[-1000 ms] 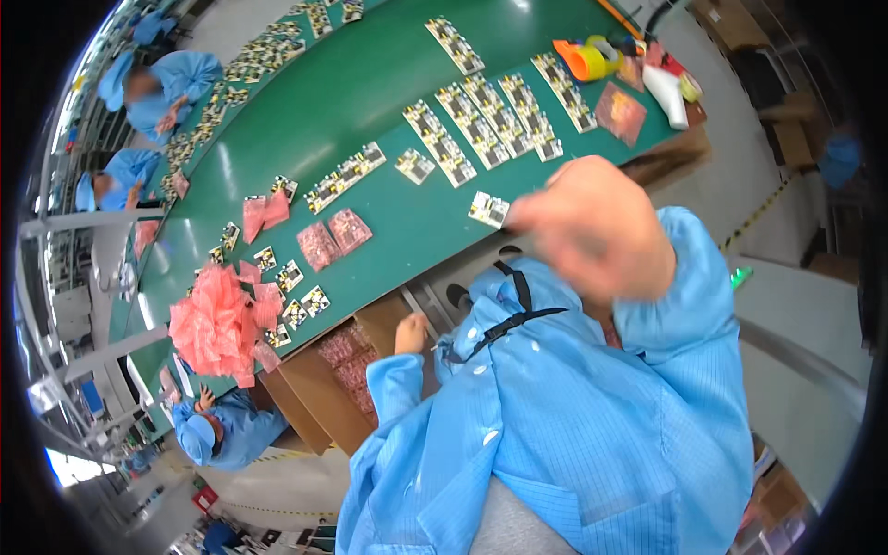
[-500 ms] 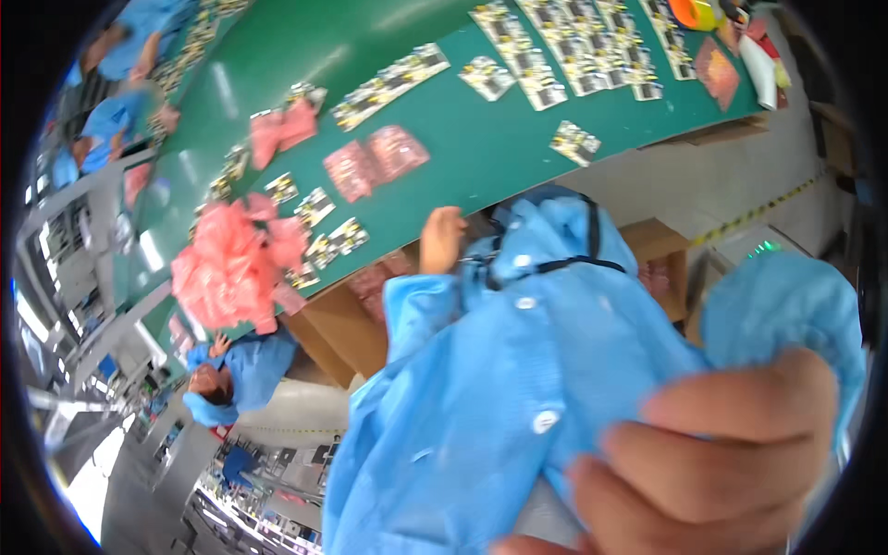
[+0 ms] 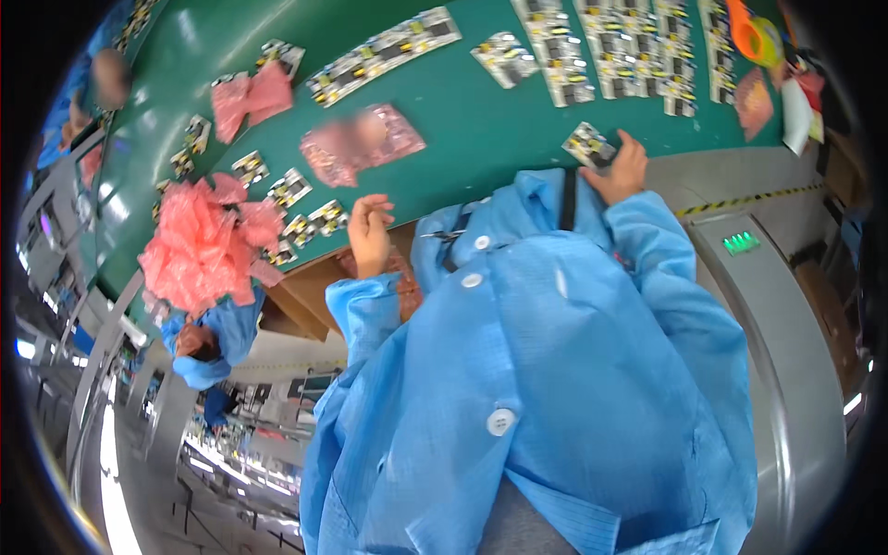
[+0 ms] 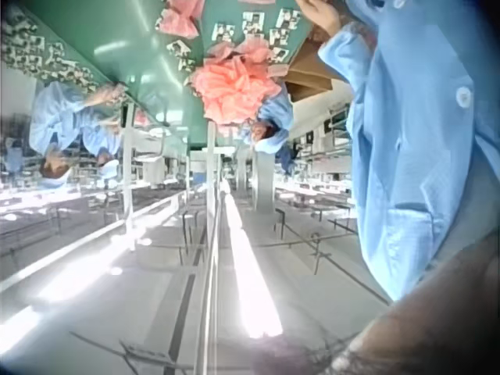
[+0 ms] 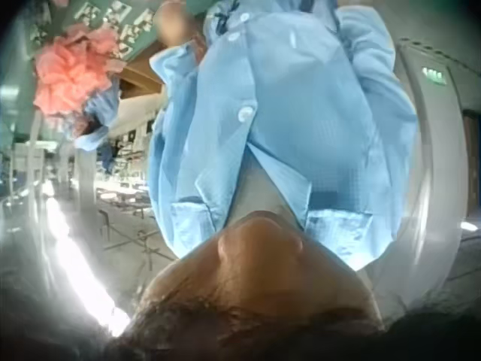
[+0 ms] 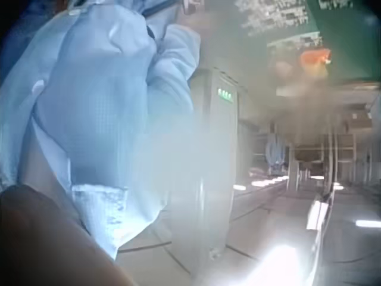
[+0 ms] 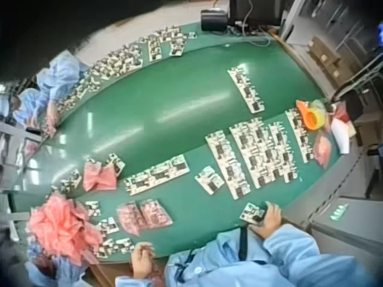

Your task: The worker is packaging individual electronic circuit boards into small plastic bags and then placing them into a large cardboard shipping box.

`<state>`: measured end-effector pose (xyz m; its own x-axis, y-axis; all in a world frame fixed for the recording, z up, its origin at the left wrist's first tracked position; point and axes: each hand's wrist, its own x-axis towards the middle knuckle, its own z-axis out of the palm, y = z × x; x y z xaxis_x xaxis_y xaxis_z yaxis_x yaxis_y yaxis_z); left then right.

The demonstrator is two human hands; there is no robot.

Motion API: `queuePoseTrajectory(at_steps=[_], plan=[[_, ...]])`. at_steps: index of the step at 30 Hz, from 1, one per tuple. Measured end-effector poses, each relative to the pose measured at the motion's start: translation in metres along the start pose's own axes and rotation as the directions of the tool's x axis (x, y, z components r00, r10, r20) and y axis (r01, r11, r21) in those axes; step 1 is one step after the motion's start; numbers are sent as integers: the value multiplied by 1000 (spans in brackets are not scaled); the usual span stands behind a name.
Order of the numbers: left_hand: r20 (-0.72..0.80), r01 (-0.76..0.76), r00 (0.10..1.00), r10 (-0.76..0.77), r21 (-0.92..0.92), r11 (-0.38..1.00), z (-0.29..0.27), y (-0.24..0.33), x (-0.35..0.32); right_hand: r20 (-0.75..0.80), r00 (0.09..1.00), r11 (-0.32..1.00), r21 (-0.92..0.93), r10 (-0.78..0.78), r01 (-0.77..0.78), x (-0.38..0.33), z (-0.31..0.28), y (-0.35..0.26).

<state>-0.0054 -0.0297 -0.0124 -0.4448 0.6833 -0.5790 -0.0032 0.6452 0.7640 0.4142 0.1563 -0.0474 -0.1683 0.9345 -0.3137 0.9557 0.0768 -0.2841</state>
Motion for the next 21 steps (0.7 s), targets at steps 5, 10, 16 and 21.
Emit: queuePoseTrajectory(at_steps=[5, 10, 16, 21], plan=[[-293, -115, 948, 121, 38, 993, -37, 23, 17, -25, 986, 983, -88, -162, 159, 9, 7, -8], [-600, -107, 772, 209, 201, 974, -126, -1, 44, 72, 988, 990, 48, -137, 134, 25, 30, -24], [-412, -181, 881, 233, 162, 970, -164, 36, 66, 150, 983, 985, 152, -102, 79, 21, 50, -137], [-133, -289, 900, 416, 533, 795, -91, 55, 86, 285, 956, 969, 249, -75, 2, 25, 56, -174]])
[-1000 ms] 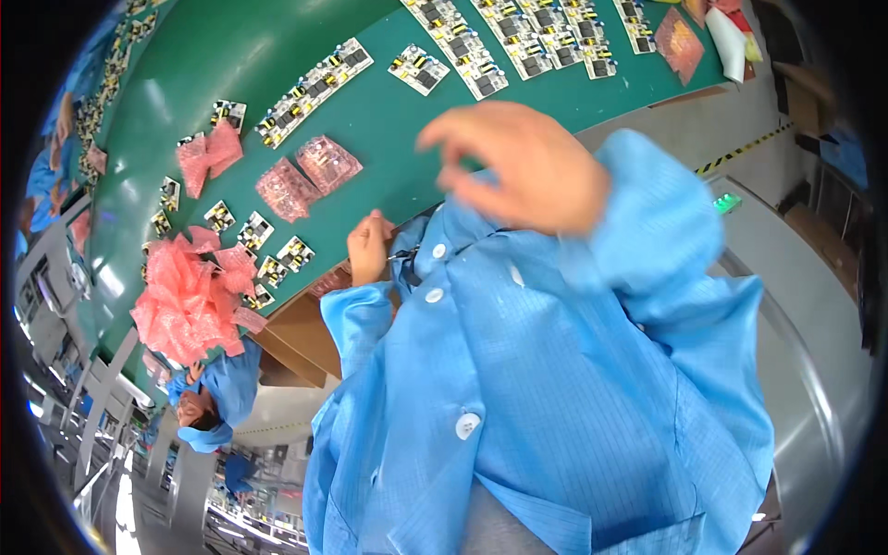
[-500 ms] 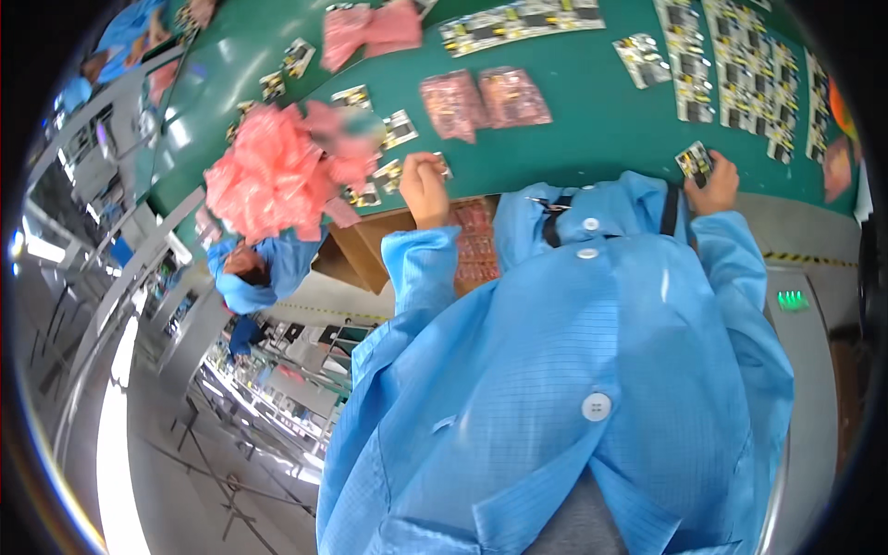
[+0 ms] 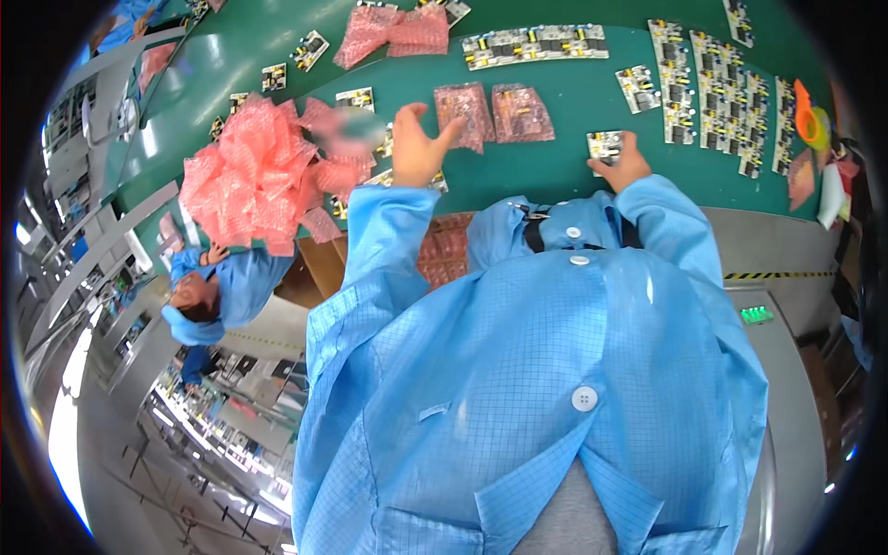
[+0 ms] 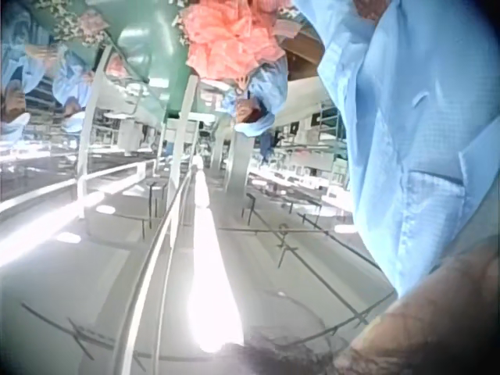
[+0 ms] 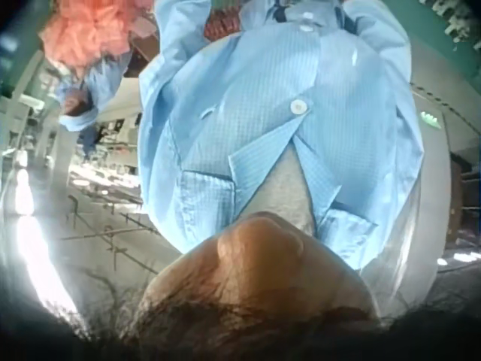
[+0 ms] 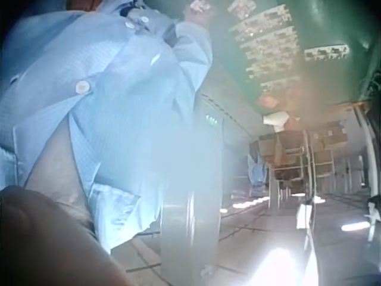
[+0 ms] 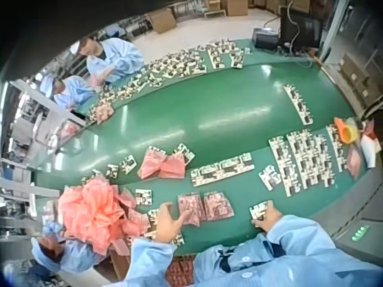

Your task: The worker is packaging individual electronic circuit boards into small plastic bags and then placing them into a large cardboard shipping box.

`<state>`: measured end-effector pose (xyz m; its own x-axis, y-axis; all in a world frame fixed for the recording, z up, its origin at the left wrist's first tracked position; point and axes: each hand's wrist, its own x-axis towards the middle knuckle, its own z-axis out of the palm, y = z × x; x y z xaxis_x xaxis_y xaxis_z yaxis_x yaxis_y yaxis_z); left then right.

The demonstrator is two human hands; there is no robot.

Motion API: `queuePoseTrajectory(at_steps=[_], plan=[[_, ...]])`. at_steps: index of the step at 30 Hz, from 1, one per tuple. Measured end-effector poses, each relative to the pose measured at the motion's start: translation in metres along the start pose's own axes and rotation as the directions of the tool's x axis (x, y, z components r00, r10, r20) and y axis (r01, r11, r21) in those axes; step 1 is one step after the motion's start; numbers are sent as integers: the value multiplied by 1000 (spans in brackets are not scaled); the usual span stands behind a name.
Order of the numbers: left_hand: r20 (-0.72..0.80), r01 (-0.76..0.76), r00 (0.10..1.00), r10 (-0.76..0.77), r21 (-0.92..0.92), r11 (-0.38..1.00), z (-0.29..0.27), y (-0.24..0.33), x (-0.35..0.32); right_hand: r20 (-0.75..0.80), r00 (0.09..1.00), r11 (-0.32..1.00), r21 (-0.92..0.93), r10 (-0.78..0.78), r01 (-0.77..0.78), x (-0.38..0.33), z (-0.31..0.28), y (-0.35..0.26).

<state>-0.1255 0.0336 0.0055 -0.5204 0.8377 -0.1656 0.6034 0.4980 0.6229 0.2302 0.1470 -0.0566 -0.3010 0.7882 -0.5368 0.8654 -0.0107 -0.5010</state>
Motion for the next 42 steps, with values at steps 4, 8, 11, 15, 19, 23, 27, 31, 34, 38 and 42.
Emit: queuePoseTrajectory(at_steps=[4, 8, 11, 15, 19, 23, 27, 31, 34, 38, 42], plan=[[-229, -12, 973, -16, -119, 993, 48, -10, 35, -111, 993, 976, 211, -36, 59, 2, 31, 31], [-252, 333, 894, -369, -175, 926, 62, 7, 106, 1, 997, 943, 324, 77, -73, -15, 34, 40], [-115, 611, 718, -686, -367, 701, 53, -60, 190, 122, 992, 887, 457, 20, -74, 4, 50, 59], [-186, 428, 838, -514, -360, 829, 45, -94, 188, 202, 977, 806, 565, 72, -176, 2, 43, 46], [-369, 41, 897, -244, -479, 877, 56, 47, 117, 157, 938, 453, 843, 309, -290, -15, 35, 77], [-310, -574, 811, 496, -266, 774, 69, 155, 26, 142, 920, 359, 890, 366, -280, -29, 16, 74], [133, -621, 778, 614, 14, 783, 149, 120, -23, 85, 932, 289, 937, 351, -194, -42, 16, 89], [388, -724, 660, 643, 99, 683, 162, 128, -56, 123, 914, 236, 945, 385, -227, -68, 15, 114], [462, -702, 644, 609, 40, 711, 167, 139, -68, 58, 925, 382, 900, 375, -211, -80, 31, 137], [356, -758, 616, 703, 21, 652, 191, 132, -63, 54, 943, 315, 935, 328, -163, -89, 29, 128], [401, -749, 592, 699, -45, 661, 210, 126, -65, 34, 941, 149, 985, 336, -89, -93, 20, 120]])
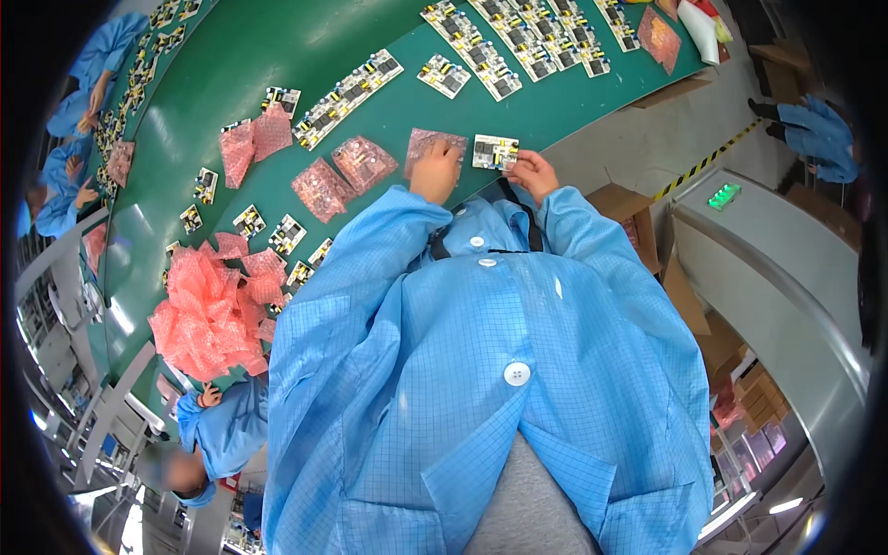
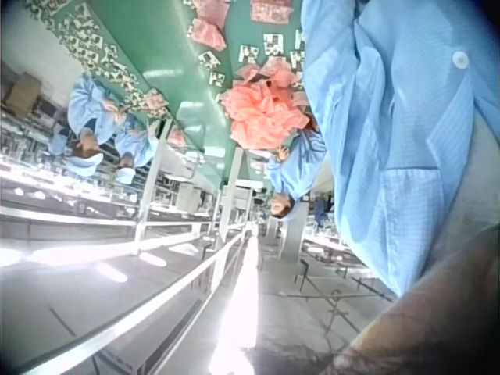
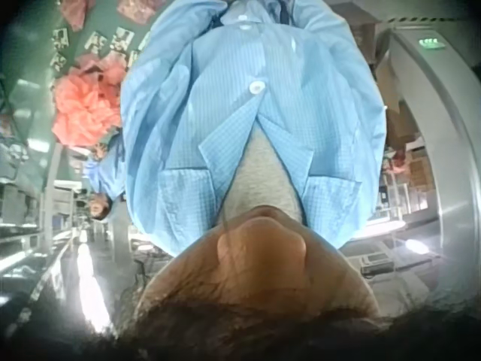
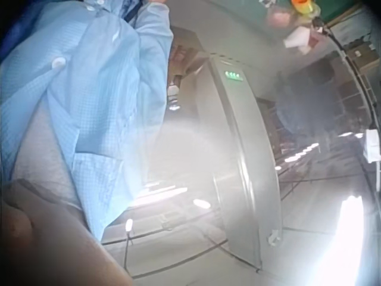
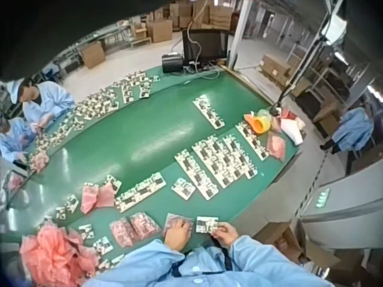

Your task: The worker is packaging individual electronic circuit boards into small plastic bags and then placing them into a large cardboard shipping box.

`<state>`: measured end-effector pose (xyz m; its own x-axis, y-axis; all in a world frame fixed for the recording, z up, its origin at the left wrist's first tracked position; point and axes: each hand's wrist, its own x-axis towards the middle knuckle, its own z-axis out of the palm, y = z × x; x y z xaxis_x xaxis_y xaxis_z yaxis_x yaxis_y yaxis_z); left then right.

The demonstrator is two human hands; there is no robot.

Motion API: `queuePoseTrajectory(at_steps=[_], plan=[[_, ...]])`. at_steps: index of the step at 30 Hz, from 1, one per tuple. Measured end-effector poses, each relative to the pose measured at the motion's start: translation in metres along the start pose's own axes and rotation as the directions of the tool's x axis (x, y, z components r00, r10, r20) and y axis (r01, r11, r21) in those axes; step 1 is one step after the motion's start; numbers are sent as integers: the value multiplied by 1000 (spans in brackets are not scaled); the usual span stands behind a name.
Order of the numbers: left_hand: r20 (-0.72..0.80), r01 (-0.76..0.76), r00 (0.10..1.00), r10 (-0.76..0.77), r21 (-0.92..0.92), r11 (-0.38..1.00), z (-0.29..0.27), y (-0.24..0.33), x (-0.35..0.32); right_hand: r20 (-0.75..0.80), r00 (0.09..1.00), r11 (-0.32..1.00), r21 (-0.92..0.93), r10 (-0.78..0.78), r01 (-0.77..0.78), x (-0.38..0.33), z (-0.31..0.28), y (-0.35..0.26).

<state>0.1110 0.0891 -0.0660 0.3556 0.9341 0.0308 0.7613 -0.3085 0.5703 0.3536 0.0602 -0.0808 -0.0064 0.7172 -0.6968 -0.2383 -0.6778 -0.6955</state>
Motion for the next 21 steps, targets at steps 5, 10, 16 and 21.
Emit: queuePoseTrajectory(at_steps=[5, 10, 16, 21], plan=[[-42, 109, 992, -120, -208, 972, 6, -1, -1, 77, 992, 995, 34, -99, 96, -1, 11, -1], [-23, 155, 987, -161, -173, 973, 14, -7, 1, 139, 977, 987, 50, -159, 153, 7, 13, 12], [-35, 244, 952, -305, -515, 822, 7, -11, -9, 195, 966, 978, -85, -171, 190, 7, 15, 0], [-130, 152, 956, -261, -544, 825, -2, -5, -15, 308, 939, 886, -380, -151, 267, 12, 12, -12]])
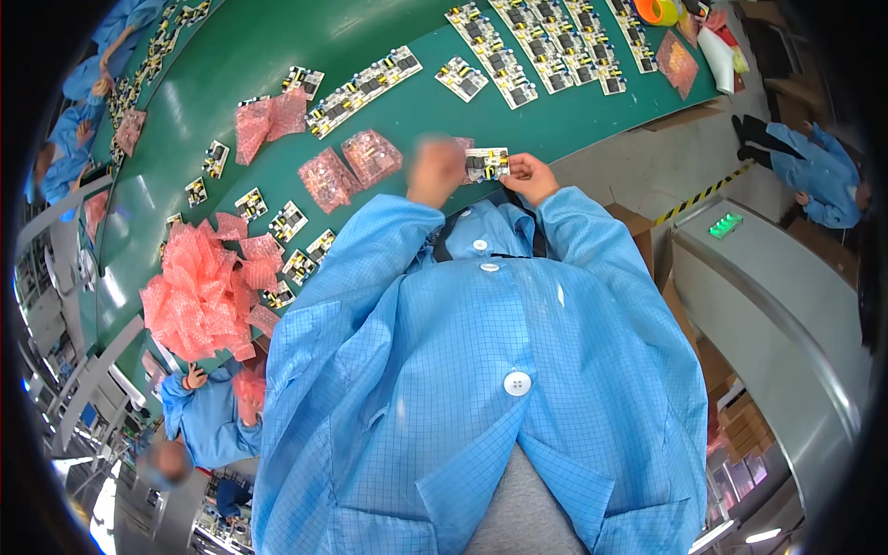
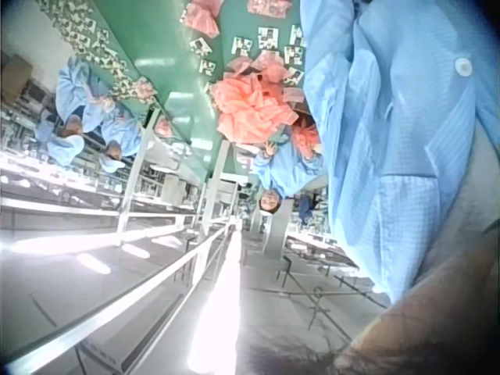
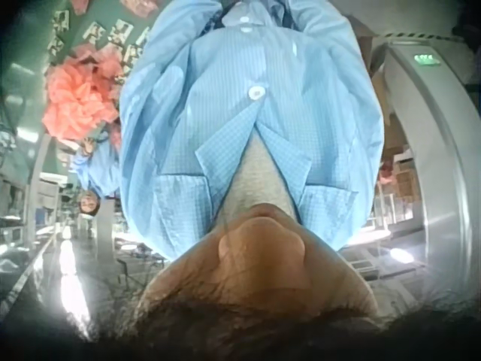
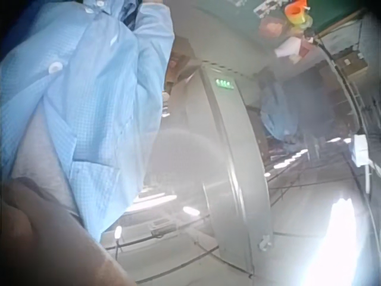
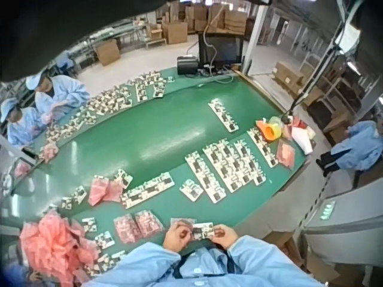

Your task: The worker is packaging individual electronic circuit boards into small plastic bags and then placing them into a large cardboard shipping box.

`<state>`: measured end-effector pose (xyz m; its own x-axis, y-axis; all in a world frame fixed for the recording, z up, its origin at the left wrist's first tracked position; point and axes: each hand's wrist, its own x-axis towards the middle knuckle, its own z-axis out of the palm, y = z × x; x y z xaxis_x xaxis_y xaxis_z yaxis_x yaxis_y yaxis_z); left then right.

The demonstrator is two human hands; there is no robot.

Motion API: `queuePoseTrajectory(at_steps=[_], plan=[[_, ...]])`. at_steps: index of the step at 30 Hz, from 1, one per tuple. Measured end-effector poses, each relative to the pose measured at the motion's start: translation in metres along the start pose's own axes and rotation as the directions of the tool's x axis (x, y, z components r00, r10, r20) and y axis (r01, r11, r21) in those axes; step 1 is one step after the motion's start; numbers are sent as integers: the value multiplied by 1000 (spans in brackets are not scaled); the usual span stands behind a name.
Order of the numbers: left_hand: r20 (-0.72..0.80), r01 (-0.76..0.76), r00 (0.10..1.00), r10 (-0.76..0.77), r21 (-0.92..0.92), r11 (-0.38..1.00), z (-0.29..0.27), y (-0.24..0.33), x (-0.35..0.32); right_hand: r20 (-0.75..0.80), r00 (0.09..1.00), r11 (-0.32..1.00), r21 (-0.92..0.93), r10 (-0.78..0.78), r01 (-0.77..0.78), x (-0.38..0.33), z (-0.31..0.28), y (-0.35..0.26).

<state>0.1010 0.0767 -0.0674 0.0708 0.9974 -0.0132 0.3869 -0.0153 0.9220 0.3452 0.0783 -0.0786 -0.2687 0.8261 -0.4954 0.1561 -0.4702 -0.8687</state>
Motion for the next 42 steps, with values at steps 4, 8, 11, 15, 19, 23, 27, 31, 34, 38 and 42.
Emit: queuePoseTrajectory(at_steps=[4, 8, 11, 15, 19, 23, 27, 31, 34, 38, 42], plan=[[-19, -52, 999, 51, -30, 998, 0, 4, -5, 47, 992, 992, 38, 118, -119, 9, -1, -10], [18, -28, 999, 29, -81, 996, 1, 14, -4, -51, 957, 956, 91, 284, -279, 12, 2, -21], [-46, -1, 999, -3, -95, 996, 2, 16, -1, -30, 971, 967, 103, 237, -233, 9, 7, -12], [-102, -86, 990, 95, 92, 992, -3, 22, -1, -75, 947, 947, 107, 312, -303, 11, 10, -19], [-56, -104, 991, 119, 218, 970, -11, 39, 1, -15, 951, 948, 82, 309, -307, 6, 23, -22], [-171, -62, 980, 98, 203, 977, -14, 44, 0, -12, 998, 998, -28, 59, -59, -1, 42, -60], [-231, -49, 968, 98, 209, 977, -17, 55, -1, -140, 940, 951, 59, 310, -305, 4, 44, -64], [-265, 13, 963, 44, 207, 978, -18, 54, -8, -26, 974, 973, 62, 225, -223, 2, 55, -78], [-257, 80, 966, -22, 218, 973, -20, 60, -14, -22, 977, 974, 87, 211, -208, 3, 60, -96], [-491, 44, 869, -63, -50, 998, -25, 52, -9, 49, 974, 966, 125, 220, -225, 6, 61, -99], [-275, 203, 788, -550, -729, 654, -51, 33, -10, 154, 966, 950, 203, 209, -238, 14, 59, -99]])
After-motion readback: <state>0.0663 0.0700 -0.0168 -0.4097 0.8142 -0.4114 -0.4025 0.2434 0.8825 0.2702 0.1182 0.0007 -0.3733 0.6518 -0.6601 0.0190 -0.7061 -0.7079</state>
